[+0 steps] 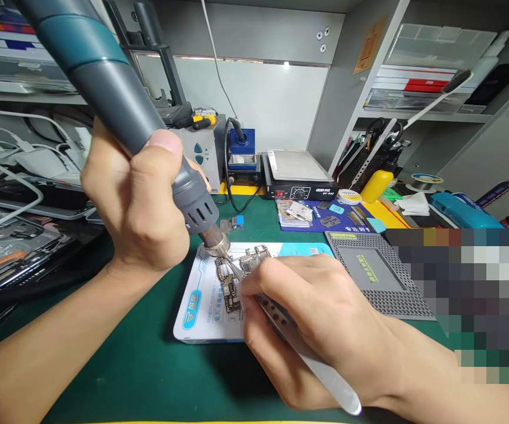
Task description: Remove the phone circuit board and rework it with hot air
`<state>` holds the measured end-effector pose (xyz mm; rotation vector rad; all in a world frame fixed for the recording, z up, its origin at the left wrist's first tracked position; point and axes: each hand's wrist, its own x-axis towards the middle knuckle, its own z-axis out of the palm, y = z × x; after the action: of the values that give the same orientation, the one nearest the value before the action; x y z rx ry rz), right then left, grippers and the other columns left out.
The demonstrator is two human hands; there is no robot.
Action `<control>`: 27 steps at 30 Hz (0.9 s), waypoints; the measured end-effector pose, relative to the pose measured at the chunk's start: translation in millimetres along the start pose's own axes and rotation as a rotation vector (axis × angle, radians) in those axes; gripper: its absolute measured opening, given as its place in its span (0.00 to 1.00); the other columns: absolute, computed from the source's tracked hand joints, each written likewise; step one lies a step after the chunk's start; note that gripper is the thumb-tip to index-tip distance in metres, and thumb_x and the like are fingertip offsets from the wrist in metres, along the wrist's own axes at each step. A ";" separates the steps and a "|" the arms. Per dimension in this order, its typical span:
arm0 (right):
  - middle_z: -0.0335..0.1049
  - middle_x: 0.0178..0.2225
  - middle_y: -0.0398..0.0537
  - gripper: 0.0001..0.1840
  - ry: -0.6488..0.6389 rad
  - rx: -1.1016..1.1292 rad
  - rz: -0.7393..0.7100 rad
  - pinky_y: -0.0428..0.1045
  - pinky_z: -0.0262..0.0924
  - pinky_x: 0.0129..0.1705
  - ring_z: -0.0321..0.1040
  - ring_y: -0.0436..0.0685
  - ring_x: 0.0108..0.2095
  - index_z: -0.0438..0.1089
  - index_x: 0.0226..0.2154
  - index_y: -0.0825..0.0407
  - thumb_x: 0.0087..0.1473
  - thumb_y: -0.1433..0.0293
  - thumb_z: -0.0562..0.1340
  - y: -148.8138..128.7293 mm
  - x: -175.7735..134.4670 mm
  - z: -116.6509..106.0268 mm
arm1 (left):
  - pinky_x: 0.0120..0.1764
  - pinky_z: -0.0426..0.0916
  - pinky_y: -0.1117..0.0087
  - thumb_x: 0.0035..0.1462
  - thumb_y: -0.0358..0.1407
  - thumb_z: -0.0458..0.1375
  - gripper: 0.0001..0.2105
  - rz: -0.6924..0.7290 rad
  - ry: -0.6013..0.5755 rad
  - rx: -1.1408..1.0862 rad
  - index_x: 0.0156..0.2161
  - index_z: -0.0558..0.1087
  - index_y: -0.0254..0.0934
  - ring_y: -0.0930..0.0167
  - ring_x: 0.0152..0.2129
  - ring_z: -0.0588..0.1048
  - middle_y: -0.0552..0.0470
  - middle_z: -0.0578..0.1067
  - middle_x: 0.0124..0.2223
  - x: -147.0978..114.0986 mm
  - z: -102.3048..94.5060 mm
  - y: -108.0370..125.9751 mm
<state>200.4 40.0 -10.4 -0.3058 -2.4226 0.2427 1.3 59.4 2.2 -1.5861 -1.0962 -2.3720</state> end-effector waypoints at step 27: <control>0.70 0.25 0.43 0.14 -0.005 0.025 -0.042 0.49 0.51 0.22 0.60 0.51 0.20 0.68 0.42 0.52 0.53 0.83 0.60 2.8 -1.1 -1.0 | 0.20 0.63 0.57 0.58 0.43 0.62 0.09 0.004 -0.024 0.006 0.35 0.68 0.42 0.66 0.17 0.68 0.55 0.67 0.22 1.1 -2.6 -0.8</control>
<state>202.3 42.4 -11.0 -0.2428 -2.4260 0.2547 -1.5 58.7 2.1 -1.6176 -1.1029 -2.3503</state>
